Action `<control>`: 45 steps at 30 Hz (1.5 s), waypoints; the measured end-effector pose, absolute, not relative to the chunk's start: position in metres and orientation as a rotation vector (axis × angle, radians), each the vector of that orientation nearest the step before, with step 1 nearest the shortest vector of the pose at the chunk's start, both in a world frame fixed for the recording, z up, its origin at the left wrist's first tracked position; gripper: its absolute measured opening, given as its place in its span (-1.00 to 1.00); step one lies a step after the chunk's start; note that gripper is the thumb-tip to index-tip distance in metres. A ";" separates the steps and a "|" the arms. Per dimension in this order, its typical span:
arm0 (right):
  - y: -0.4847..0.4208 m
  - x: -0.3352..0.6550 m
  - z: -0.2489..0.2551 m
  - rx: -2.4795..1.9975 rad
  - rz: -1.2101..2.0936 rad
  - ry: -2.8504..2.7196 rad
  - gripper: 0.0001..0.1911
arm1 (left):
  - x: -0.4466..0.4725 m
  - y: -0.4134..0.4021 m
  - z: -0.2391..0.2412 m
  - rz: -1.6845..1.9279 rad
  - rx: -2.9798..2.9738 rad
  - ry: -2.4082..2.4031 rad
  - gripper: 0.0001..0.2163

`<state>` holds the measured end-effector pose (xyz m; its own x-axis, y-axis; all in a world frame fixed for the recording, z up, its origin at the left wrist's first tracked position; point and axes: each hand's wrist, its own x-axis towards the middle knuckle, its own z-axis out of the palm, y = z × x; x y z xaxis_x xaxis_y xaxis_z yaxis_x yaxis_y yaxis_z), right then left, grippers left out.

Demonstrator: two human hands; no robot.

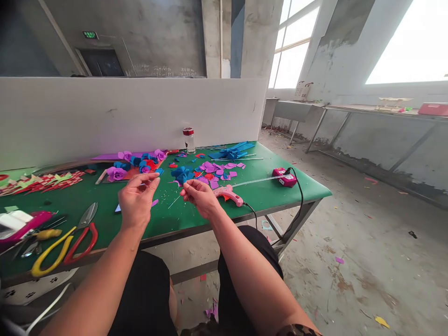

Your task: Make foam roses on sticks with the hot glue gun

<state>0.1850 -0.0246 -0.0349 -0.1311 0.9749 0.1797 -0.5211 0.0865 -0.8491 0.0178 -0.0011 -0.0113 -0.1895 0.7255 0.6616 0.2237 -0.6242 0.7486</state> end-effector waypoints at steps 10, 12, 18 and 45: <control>-0.032 0.192 -0.034 -0.667 1.476 -1.147 -0.57 | 0.005 -0.013 0.005 1.685 2.422 1.039 -0.92; -0.033 0.193 -0.033 -0.660 1.485 -1.136 -0.58 | 0.005 -0.015 0.006 1.679 2.447 1.036 -0.92; -0.034 0.190 -0.036 -0.595 1.563 -1.035 -0.60 | 0.005 -0.014 0.004 1.656 2.529 0.997 -0.92; -0.035 0.196 -0.034 -0.662 1.508 -1.112 -0.57 | 0.001 -0.016 0.007 1.596 3.014 0.970 -0.88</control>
